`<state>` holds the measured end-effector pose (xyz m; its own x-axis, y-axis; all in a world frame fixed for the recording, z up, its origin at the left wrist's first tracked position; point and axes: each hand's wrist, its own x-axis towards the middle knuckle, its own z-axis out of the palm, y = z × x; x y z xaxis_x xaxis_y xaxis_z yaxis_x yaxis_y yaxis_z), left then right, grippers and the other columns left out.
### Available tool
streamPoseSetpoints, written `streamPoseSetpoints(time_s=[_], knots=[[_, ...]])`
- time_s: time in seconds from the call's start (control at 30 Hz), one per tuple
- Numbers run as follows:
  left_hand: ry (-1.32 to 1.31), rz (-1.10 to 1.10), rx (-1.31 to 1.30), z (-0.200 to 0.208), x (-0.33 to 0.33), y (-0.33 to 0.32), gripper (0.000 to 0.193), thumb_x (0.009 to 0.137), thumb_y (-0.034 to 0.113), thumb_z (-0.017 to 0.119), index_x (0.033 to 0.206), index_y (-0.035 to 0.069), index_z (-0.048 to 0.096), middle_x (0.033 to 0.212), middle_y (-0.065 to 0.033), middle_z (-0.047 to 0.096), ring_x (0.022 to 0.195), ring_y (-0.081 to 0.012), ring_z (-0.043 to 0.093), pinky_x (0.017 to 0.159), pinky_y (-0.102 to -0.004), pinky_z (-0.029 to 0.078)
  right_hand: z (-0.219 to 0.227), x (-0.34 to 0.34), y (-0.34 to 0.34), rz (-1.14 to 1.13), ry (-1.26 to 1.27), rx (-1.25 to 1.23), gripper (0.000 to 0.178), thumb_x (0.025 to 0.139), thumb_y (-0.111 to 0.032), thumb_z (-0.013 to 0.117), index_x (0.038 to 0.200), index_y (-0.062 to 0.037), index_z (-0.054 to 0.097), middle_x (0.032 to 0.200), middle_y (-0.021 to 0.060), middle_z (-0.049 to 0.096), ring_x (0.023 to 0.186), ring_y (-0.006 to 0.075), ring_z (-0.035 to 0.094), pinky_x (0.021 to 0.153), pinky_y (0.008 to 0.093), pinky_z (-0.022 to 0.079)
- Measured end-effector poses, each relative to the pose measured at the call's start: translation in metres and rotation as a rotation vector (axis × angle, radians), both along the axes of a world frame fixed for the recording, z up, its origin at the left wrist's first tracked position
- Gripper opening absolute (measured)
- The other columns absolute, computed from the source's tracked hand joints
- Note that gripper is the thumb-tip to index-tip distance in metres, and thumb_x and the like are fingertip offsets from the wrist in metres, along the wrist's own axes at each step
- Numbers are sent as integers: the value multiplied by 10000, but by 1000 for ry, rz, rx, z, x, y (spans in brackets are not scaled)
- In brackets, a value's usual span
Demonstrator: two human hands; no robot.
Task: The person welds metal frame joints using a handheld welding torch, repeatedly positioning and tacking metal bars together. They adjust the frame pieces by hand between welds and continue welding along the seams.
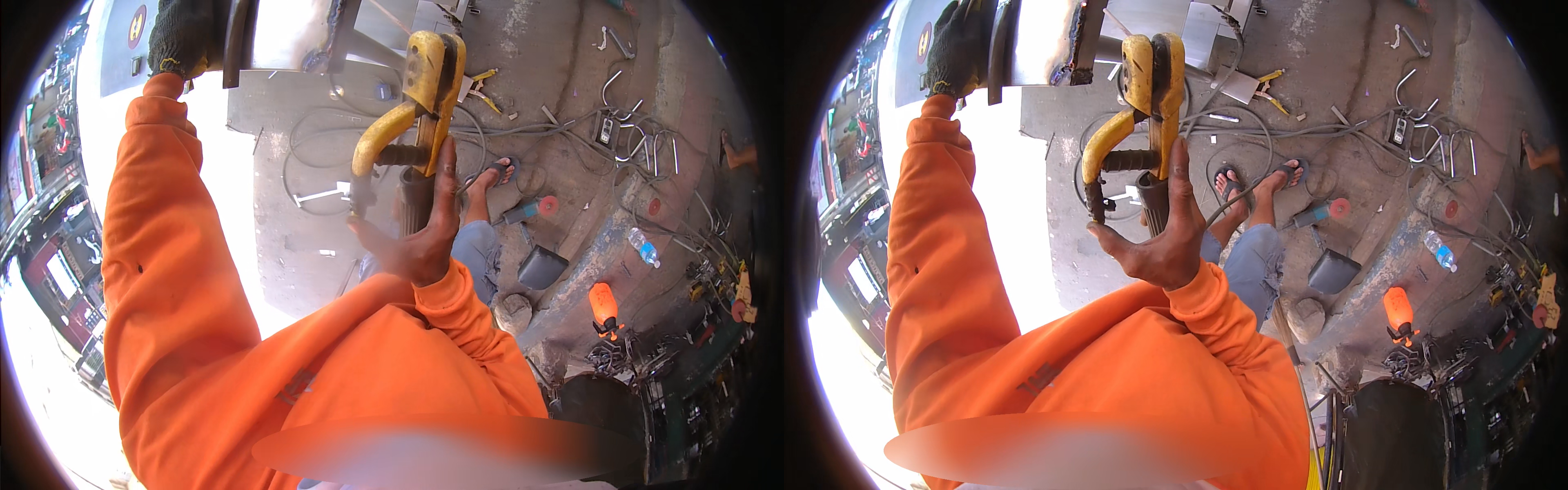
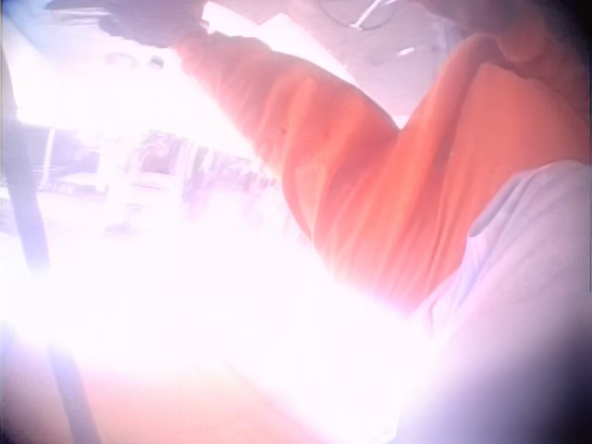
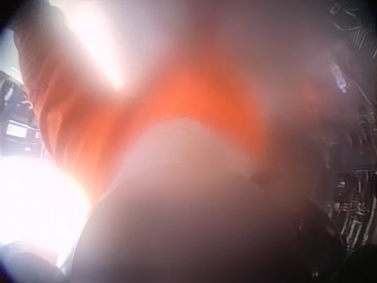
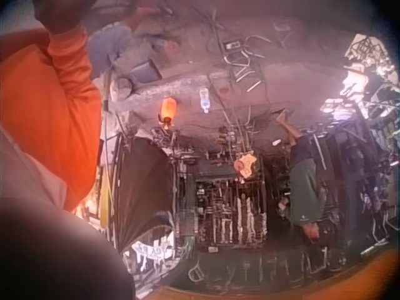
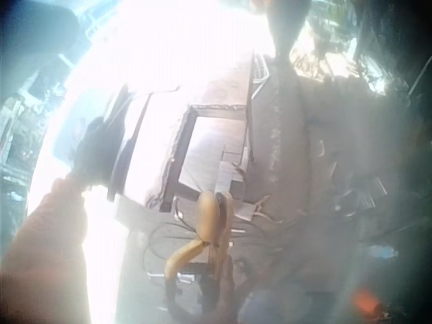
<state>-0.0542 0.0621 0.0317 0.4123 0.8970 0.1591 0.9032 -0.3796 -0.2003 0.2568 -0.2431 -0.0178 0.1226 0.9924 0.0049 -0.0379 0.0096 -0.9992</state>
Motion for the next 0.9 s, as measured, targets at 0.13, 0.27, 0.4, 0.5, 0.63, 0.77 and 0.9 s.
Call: streamPoseSetpoints(time_s=[0.13, 0.27, 0.4, 0.5, 0.63, 0.77, 0.9], knots=[[-9, -83, -29, -5, -18, 9, 401, 1029, 282, 517, 1398, 140, 584, 1385, -238, 597, 1212, -462, 602, 979, -545, 511, -12, 2, -3, 3, 66, 22, 1313, 637, -186, 963, 1621, 111, 147, 1106, 102, 623, 754, 108, 523, 631, 234, 479], [-16, -135, -55, -10, -34, 15, 404, 1032, 287, 515, 1404, 142, 581, 1392, -239, 595, 1213, -466, 601, 979, -547, 509, -21, 8, -10, -14, 151, -49, 1318, 663, -208, 965, 1627, 100, 120, 1118, 114, 616, 707, 98, 493, 586, 234, 452], [-59, -172, -47, -3, -45, 15, 408, 1035, 291, 514, 1410, 145, 578, 1399, -240, 593, 1213, -469, 601, 980, -550, 508, -14, 26, -18, -44, 208, -128, 1272, 701, -206, 938, 1636, 71, 121, 1211, 137, 564, 795, 118, 519, 659, 240, 474], [-145, -5, 51, 24, -33, -4, 411, 1051, 300, 502, 1417, 133, 583, 1367, -230, 618, 1158, -459, 626, 948, -534, 519, 0, 48, -23, -56, 85, -106, 1185, 786, -235, 872, 1636, 68, 104, 1204, 115, 524, 874, 120, 533, 748, 248, 504], [-914, 496, -2, 60, 28, -112, 434, 1103, 337, 480, 1431, 85, 615, 1166, -143, 730, 828, -245, 724, 725, -364, 555, 29, 73, -29, -46, 272, -158, 787, 951, -260, 655, 1544, 71, 257, 974, 83, 610, 759, 131, 579, 803, 305, 500], [-1629, 807, -449, 54, 105, -304, 438, 1039, 277, 610, 1367, -12, 621, 934, -27, 638, 701, -55, 551, 583, -201, 427, 60, 50, -31, 51, 348, -273, 595, 984, -111, 543, 1501, 66, 306, 800, 46, 615, 653, 109, 583, 643, 284, 499], [-2130, 934, -447, 11, 163, -400, 394, 1063, 184, 594, 1393, -26, 547, 1028, -120, 681, 983, -249, 691, 889, -402, 579, 76, -22, -37, 293, 57, 48, 679, 970, -108, 614, 1557, 34, 303, 1190, 277, 638, 1033, 402, 686, 906, 439, 542]])
